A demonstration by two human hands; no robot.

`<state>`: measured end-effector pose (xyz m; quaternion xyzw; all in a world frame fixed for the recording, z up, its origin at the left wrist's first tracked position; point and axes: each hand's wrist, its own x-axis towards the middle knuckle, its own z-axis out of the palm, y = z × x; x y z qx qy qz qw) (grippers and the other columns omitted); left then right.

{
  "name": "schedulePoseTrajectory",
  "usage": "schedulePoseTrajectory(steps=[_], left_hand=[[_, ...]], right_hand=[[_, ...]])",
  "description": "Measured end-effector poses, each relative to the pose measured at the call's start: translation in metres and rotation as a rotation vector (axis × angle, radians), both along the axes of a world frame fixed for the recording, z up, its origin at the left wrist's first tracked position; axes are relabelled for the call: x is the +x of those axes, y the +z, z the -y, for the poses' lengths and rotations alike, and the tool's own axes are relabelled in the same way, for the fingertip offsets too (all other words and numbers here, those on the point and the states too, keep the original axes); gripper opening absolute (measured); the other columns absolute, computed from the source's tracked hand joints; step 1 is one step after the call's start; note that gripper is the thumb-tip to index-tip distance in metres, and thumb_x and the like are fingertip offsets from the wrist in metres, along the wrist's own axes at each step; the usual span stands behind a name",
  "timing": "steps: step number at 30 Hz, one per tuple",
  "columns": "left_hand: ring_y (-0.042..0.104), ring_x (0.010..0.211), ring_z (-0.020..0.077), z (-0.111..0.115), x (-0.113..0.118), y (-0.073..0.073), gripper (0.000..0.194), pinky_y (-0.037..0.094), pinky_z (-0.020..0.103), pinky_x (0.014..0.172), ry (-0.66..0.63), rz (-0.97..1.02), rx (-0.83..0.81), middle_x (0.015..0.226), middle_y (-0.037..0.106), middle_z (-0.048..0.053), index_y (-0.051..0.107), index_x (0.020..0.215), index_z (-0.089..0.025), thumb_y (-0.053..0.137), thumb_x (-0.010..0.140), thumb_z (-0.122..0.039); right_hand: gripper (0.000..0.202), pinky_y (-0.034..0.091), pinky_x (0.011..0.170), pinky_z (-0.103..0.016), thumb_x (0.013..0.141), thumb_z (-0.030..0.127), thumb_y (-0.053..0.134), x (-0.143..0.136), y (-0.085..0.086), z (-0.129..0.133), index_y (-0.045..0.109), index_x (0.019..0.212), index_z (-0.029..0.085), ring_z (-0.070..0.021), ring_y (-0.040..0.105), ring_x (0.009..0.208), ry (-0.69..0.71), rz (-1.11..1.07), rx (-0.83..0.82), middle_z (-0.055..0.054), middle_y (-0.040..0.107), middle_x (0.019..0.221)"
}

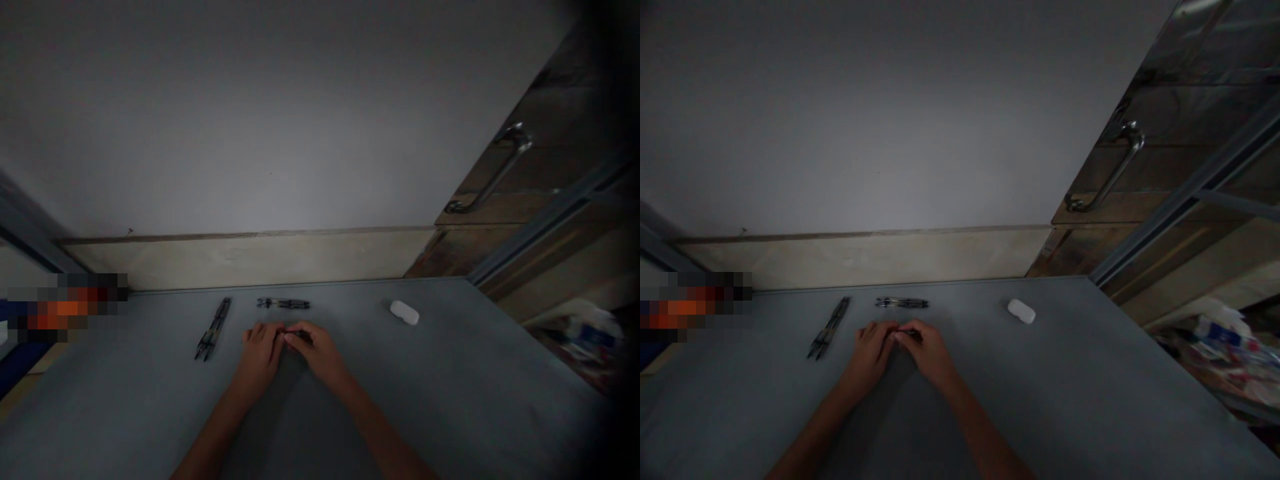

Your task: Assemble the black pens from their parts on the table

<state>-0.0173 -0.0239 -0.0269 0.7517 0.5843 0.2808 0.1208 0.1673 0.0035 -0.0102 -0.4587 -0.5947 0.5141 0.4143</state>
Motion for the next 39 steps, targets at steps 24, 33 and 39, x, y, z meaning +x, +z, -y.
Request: schedulePoseTrajectory(steps=[24,33,39], left_hand=[[0.078,0.101,0.0312,-0.001,-0.003,0.007,0.044,0.053,0.046,0.091,0.085,-0.077,0.059,0.103,0.089,0.008,0.084,0.104,-0.03,0.043,0.119,-0.027],[0.08,0.106,0.0293,-0.001,-0.003,0.007,0.038,0.052,0.044,0.094,-0.045,-0.094,0.017,0.109,0.091,0.004,0.085,0.111,-0.029,0.048,0.117,-0.025],[0.08,0.107,0.0285,-0.002,-0.004,0.006,0.043,0.053,0.045,0.096,-0.001,-0.074,0.023,0.111,0.091,0.004,0.084,0.115,-0.029,0.042,0.12,-0.026]], right_hand=[[0.032,0.045,0.069,-0.033,0.1,0.042,0.073,-0.001,0.007,0.004,0.066,0.073,0.026,-0.0205,0.061,0.07,-0.015,0.211,0.254,0.0,0.068,0.072],[0.058,0.04,0.064,-0.034,0.108,0.055,0.06,0.003,0.001,0.001,0.051,0.058,0.027,-0.0181,0.053,0.058,0.027,0.217,0.162,0.003,0.053,0.057],[0.037,0.038,0.062,-0.031,0.104,0.045,0.062,-0.003,0.0,0.002,0.055,0.073,0.027,-0.0181,0.055,0.064,0.003,0.239,0.274,0.003,0.059,0.066]])
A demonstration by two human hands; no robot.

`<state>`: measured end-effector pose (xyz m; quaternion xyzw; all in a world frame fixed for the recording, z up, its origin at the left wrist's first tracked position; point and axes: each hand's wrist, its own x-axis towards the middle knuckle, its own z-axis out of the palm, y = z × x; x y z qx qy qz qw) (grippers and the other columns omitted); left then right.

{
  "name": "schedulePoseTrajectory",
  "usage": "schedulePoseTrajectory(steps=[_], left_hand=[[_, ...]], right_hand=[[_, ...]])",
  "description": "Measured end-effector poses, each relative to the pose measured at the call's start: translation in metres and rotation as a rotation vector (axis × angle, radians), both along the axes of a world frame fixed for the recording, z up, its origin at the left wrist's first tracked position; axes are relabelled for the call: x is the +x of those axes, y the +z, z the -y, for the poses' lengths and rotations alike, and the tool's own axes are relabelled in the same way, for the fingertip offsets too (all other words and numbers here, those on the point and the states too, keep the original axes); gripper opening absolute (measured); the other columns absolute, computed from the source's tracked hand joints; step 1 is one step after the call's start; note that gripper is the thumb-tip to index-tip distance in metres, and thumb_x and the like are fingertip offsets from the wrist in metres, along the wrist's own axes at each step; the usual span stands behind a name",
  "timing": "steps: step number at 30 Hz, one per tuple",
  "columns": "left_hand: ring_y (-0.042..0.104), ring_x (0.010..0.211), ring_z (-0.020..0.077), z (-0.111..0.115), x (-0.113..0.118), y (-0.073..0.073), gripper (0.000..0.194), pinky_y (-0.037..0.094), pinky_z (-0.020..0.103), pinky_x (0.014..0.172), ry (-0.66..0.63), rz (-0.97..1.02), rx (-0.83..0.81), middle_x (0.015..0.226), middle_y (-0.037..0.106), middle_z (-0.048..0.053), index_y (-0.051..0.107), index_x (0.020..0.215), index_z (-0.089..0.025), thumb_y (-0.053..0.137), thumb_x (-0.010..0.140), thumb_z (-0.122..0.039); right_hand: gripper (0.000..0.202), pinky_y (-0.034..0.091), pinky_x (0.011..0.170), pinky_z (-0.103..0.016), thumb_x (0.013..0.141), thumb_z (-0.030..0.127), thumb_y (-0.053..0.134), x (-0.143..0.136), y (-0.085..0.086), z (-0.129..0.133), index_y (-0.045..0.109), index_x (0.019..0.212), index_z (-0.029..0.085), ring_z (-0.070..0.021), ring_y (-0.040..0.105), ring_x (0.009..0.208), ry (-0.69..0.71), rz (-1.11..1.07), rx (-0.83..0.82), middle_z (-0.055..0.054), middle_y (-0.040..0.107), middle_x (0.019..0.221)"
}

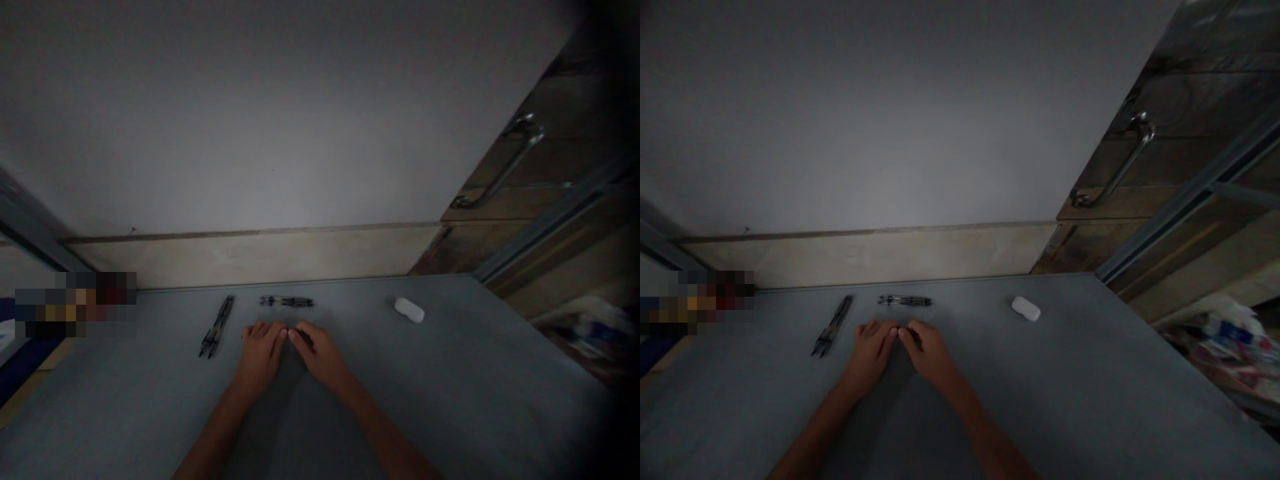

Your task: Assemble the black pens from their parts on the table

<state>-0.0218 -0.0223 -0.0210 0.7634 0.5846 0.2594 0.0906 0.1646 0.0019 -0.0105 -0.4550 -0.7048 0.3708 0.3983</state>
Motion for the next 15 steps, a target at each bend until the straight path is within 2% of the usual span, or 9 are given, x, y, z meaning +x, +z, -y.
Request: schedulePoseTrajectory(steps=[3,5,9,12,15], left_hand=[[0.081,0.113,0.0274,0.002,0.003,0.0,0.035,0.054,0.043,0.097,-0.072,0.046,0.015,0.124,0.091,0.003,0.082,0.128,-0.032,0.048,0.119,-0.026],[0.081,0.109,0.0277,0.003,0.006,-0.002,0.033,0.054,0.042,0.093,-0.063,0.017,0.014,0.117,0.092,0.003,0.083,0.118,-0.031,0.051,0.118,-0.024],[0.08,0.1,0.0282,0.002,0.01,-0.008,0.038,0.053,0.041,0.089,0.035,-0.068,0.033,0.098,0.088,0.004,0.082,0.1,-0.027,0.049,0.118,-0.019],[0.08,0.098,0.0275,0.002,0.011,-0.008,0.041,0.054,0.04,0.089,0.083,-0.052,0.057,0.097,0.088,0.004,0.082,0.101,-0.026,0.046,0.118,-0.018],[0.081,0.102,0.0277,0.005,0.011,-0.003,0.037,0.056,0.042,0.09,0.047,0.011,0.06,0.106,0.09,0.005,0.083,0.112,-0.028,0.046,0.118,-0.022]], right_hand=[[0.049,0.033,0.059,-0.032,0.107,0.047,0.058,0.002,-0.005,-0.003,0.047,0.063,0.028,-0.0178,0.05,0.058,-0.013,0.023,0.005,0.003,0.052,0.057],[0.052,0.033,0.058,-0.033,0.107,0.048,0.058,0.004,-0.006,-0.004,0.046,0.06,0.028,-0.0177,0.049,0.055,-0.008,0.028,0.004,0.003,0.05,0.054],[0.037,0.041,0.063,-0.031,0.106,0.042,0.062,0.002,0.001,0.001,0.059,0.072,0.027,-0.0193,0.059,0.064,-0.003,0.022,0.035,0.002,0.062,0.065],[0.024,0.042,0.063,-0.03,0.105,0.038,0.063,0.001,0.006,0.004,0.063,0.084,0.027,-0.0192,0.062,0.067,-0.016,0.004,0.039,0.002,0.066,0.072],[0.03,0.041,0.062,-0.031,0.104,0.039,0.063,0.003,0.005,0.002,0.057,0.077,0.028,-0.019,0.059,0.065,-0.042,0.021,0.04,0.003,0.062,0.068]])
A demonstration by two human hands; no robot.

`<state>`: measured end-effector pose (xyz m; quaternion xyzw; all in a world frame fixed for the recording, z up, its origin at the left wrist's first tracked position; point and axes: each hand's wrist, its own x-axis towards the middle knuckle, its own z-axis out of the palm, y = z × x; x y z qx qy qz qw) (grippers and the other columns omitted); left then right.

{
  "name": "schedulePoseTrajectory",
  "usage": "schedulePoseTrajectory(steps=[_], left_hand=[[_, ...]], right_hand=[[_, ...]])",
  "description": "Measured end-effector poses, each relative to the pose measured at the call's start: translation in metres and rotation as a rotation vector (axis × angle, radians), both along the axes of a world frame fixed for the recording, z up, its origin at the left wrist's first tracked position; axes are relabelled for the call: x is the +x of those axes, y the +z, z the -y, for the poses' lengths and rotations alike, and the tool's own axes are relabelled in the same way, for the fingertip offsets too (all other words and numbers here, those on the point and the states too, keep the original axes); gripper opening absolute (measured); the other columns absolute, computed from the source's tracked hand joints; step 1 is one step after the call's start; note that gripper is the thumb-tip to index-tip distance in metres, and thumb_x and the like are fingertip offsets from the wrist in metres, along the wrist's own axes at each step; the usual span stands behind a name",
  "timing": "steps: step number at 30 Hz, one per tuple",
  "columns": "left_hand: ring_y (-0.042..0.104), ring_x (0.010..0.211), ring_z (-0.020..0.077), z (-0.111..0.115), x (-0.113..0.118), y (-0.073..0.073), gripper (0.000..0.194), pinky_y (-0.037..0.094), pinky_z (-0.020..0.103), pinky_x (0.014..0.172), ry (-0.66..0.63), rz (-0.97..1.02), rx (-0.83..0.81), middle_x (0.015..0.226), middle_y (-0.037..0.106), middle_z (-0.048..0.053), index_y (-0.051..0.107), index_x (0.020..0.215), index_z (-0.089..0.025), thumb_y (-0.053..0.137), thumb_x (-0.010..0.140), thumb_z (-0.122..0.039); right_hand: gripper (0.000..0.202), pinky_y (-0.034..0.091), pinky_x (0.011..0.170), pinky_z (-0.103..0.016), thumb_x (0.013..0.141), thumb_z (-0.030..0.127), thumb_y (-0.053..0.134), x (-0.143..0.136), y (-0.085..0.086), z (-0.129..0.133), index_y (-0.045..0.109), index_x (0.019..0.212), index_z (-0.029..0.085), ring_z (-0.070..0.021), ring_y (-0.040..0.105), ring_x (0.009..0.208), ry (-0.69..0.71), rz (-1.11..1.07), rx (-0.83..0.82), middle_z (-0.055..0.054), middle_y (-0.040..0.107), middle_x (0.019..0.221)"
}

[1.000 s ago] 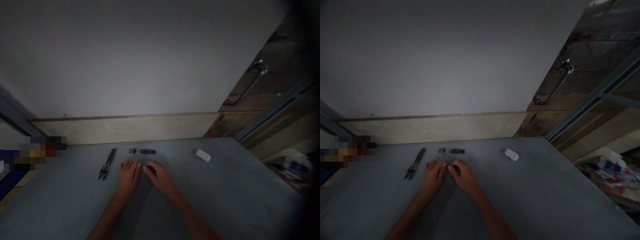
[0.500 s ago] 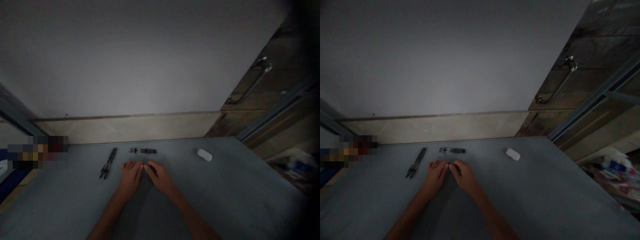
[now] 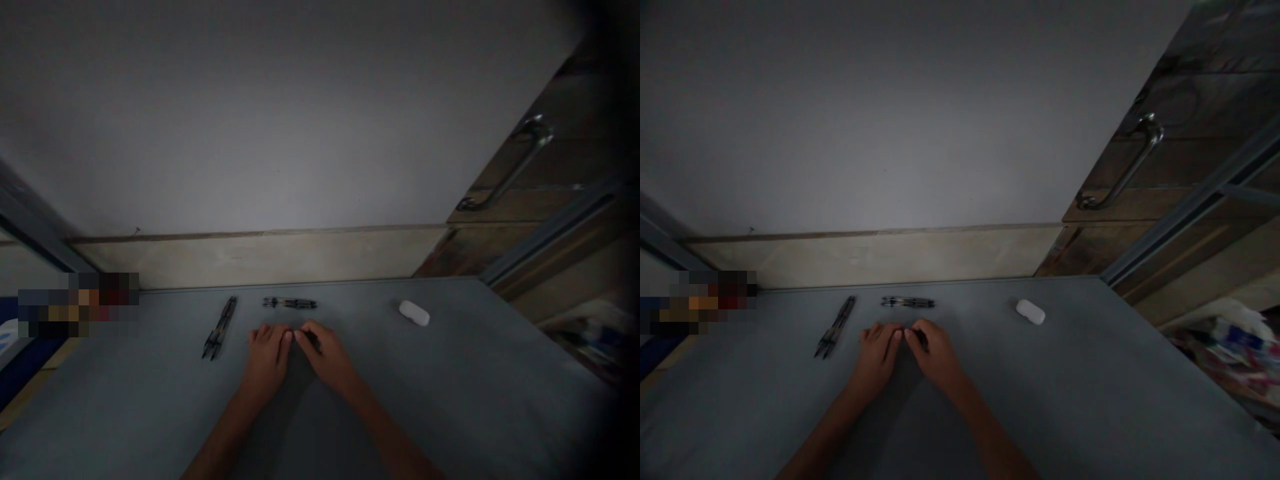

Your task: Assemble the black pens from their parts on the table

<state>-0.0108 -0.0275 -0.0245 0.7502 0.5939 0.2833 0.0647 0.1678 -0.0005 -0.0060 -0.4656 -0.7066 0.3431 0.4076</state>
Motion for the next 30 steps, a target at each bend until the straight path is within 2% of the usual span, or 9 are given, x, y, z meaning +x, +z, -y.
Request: schedulePoseTrajectory(steps=[3,7,11,13,18,20,23,26,30], left_hand=[[0.081,0.111,0.03,0.003,0.0,0.003,0.027,0.058,0.045,0.094,-0.075,0.03,-0.006,0.119,0.091,0.005,0.082,0.126,-0.031,0.058,0.115,-0.026],[0.08,0.11,0.0296,0.001,0.0,0.001,0.027,0.058,0.043,0.093,-0.114,-0.036,-0.026,0.117,0.09,0.004,0.084,0.129,-0.034,0.067,0.111,-0.024],[0.08,0.104,0.0286,-0.001,-0.001,-0.001,0.026,0.055,0.042,0.092,-0.043,-0.091,-0.032,0.107,0.089,0.002,0.087,0.12,-0.033,0.065,0.113,-0.021],[0.08,0.103,0.0283,-0.001,0.0,-0.001,0.029,0.054,0.041,0.091,-0.022,-0.081,-0.025,0.106,0.089,0.001,0.087,0.122,-0.034,0.063,0.113,-0.02],[0.081,0.101,0.0273,0.0,0.001,-0.001,0.027,0.054,0.04,0.089,-0.062,-0.028,-0.015,0.104,0.089,0.002,0.087,0.117,-0.031,0.062,0.114,-0.021],[0.08,0.102,0.0277,0.0,0.0,-0.001,0.027,0.055,0.04,0.09,-0.044,-0.029,0.01,0.103,0.088,0.002,0.087,0.115,-0.031,0.062,0.114,-0.023],[0.079,0.108,0.0291,-0.001,-0.002,-0.002,0.028,0.056,0.041,0.092,0.013,-0.047,0.033,0.108,0.087,0.004,0.087,0.115,-0.031,0.06,0.115,-0.026],[0.078,0.114,0.0297,-0.003,-0.003,-0.002,0.027,0.056,0.043,0.098,0.026,-0.044,-0.017,0.113,0.088,0.005,0.086,0.115,-0.029,0.059,0.116,-0.027],[0.078,0.115,0.0294,-0.004,-0.002,-0.001,0.027,0.055,0.044,0.1,0.011,-0.027,-0.096,0.114,0.089,0.004,0.083,0.114,-0.028,0.057,0.116,-0.024]], right_hand=[[0.045,0.037,0.06,-0.032,0.108,0.046,0.058,0.002,-0.006,-0.004,0.051,0.067,0.028,-0.0183,0.053,0.058,-0.02,0.022,-0.011,0.004,0.055,0.059],[0.057,0.034,0.058,-0.033,0.111,0.054,0.051,0.002,-0.009,-0.007,0.048,0.061,0.028,-0.0172,0.048,0.053,-0.023,0.019,-0.08,0.004,0.048,0.054],[0.045,0.037,0.061,-0.032,0.108,0.052,0.057,0.001,-0.001,-0.004,0.053,0.07,0.028,-0.0178,0.053,0.06,-0.012,-0.014,-0.084,0.004,0.054,0.062],[0.039,0.039,0.063,-0.031,0.107,0.048,0.058,0.001,0.003,-0.002,0.052,0.074,0.028,-0.0179,0.055,0.063,0.012,-0.012,-0.057,0.004,0.055,0.066],[0.044,0.034,0.06,-0.032,0.107,0.044,0.057,0.001,0.001,-0.003,0.043,0.068,0.029,-0.018,0.049,0.059,-0.012,0.052,-0.006,0.005,0.049,0.061],[0.043,0.035,0.06,-0.032,0.107,0.043,0.058,0.0,-0.002,-0.004,0.045,0.068,0.029,-0.0186,0.05,0.059,-0.036,0.053,0.007,0.005,0.051,0.061],[0.035,0.042,0.064,-0.032,0.105,0.042,0.061,0.0,-0.004,-0.005,0.056,0.074,0.028,-0.0207,0.06,0.065,-0.052,0.027,0.005,0.002,0.064,0.068],[0.032,0.047,0.068,-0.033,0.105,0.043,0.062,0.0,-0.004,-0.004,0.064,0.078,0.027,-0.0224,0.067,0.071,-0.065,-0.009,-0.008,-0.002,0.072,0.074],[0.029,0.048,0.068,-0.033,0.105,0.043,0.065,0.001,-0.002,-0.003,0.067,0.081,0.026,-0.0226,0.068,0.073,-0.052,-0.043,-0.03,-0.002,0.074,0.076]])
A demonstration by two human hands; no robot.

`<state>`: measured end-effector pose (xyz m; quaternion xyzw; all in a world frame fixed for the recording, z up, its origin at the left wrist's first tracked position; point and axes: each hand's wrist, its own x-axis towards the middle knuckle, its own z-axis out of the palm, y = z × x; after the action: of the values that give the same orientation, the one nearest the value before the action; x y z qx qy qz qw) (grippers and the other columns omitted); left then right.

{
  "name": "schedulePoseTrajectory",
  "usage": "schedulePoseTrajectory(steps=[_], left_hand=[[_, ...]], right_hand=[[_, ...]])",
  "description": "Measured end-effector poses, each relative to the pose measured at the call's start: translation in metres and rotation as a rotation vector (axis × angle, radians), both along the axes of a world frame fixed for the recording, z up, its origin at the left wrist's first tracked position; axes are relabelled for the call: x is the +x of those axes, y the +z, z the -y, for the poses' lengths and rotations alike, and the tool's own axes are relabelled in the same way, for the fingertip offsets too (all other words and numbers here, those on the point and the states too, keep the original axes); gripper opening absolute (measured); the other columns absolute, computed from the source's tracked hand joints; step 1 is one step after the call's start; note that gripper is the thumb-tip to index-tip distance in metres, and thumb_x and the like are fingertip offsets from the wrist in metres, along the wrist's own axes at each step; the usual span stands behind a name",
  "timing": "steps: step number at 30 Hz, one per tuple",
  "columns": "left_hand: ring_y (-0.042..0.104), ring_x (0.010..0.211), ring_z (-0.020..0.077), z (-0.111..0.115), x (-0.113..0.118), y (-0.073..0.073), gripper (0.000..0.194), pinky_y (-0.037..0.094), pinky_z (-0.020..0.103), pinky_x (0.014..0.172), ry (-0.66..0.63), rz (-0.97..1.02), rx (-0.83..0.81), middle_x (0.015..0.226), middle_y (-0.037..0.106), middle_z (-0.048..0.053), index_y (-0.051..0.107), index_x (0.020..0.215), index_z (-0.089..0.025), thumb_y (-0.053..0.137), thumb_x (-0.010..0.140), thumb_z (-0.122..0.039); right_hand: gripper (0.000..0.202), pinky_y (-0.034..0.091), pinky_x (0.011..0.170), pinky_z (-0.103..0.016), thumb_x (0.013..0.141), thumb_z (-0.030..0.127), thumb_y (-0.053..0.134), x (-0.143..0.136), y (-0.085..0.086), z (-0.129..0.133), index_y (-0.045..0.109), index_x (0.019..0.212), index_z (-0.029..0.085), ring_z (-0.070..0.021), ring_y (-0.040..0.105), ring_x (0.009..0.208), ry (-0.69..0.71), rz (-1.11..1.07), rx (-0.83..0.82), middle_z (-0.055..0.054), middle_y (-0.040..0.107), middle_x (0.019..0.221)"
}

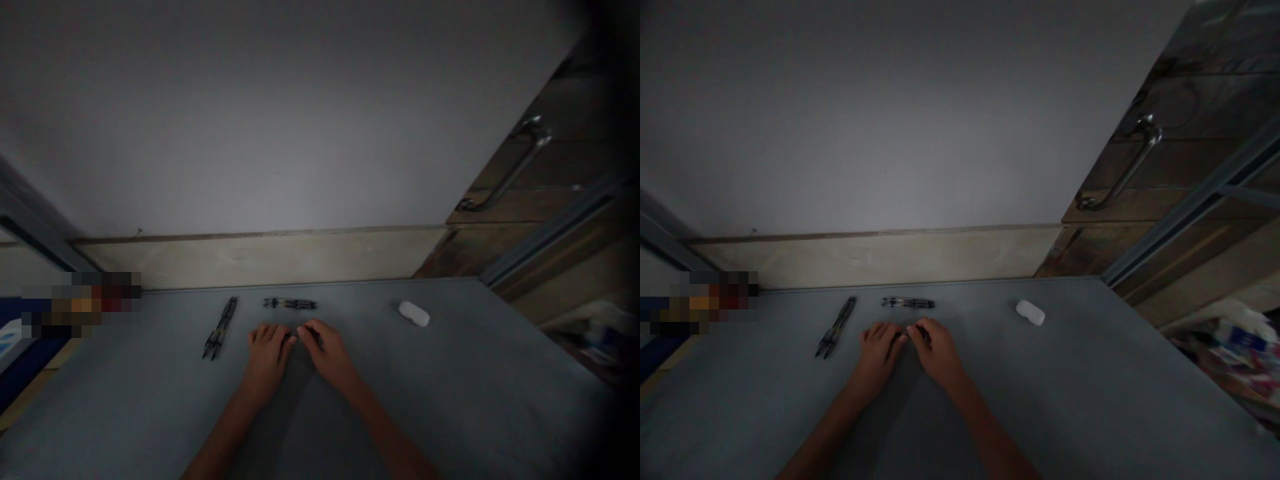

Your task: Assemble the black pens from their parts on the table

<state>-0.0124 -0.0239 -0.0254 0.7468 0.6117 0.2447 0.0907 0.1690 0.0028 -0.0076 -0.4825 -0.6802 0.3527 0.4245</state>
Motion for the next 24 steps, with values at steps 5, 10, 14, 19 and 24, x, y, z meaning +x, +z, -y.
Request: schedulePoseTrajectory(steps=[5,10,14,19,24], left_hand=[[0.077,0.109,0.0294,0.0005,0.0021,0.0012,0.029,0.054,0.043,0.096,-0.018,-0.045,0.006,0.109,0.087,0.006,0.081,0.109,-0.027,0.053,0.116,-0.025],[0.077,0.108,0.0305,0.0031,0.0008,0.0059,0.027,0.054,0.043,0.093,-0.042,-0.077,0.024,0.107,0.086,0.006,0.079,0.105,-0.026,0.055,0.116,-0.029],[0.078,0.107,0.0307,0.0033,-0.0021,0.0075,0.024,0.055,0.043,0.093,-0.078,-0.083,0.028,0.105,0.086,0.006,0.079,0.106,-0.026,0.058,0.116,-0.032],[0.079,0.104,0.0301,0.0014,-0.0014,0.0037,0.02,0.056,0.042,0.092,-0.056,-0.122,0.063,0.104,0.086,0.005,0.08,0.104,-0.027,0.064,0.114,-0.03],[0.078,0.105,0.0298,0.0012,0.0013,0.0019,0.022,0.053,0.041,0.092,0.006,-0.141,0.066,0.102,0.085,0.005,0.08,0.102,-0.026,0.061,0.115,-0.027]], right_hand=[[0.038,0.042,0.064,-0.033,0.105,0.045,0.065,0.003,0.0033,-0.0013,0.056,0.072,0.028,-0.0207,0.059,0.066,0.023,0.04,0.044,0.001,0.062,0.067],[0.053,0.031,0.06,-0.034,0.106,0.052,0.06,0.0019,0.0023,-0.0022,0.037,0.063,0.03,-0.0171,0.044,0.056,0.025,0.072,0.02,0.006,0.041,0.058],[0.057,0.027,0.058,-0.033,0.106,0.058,0.057,-0.0013,0.0022,-0.0001,0.034,0.061,0.03,-0.0153,0.036,0.056,0.006,0.031,-0.054,0.007,0.033,0.057],[0.058,0.028,0.057,-0.032,0.104,0.06,0.058,-0.0032,0.0026,0.0,0.035,0.06,0.029,-0.0147,0.035,0.057,-0.01,-0.019,-0.106,0.007,0.031,0.057],[0.047,0.034,0.06,-0.031,0.103,0.055,0.063,-0.0035,0.0036,0.0006,0.048,0.067,0.028,-0.0158,0.046,0.06,0.016,-0.016,-0.068,0.006,0.045,0.061]])
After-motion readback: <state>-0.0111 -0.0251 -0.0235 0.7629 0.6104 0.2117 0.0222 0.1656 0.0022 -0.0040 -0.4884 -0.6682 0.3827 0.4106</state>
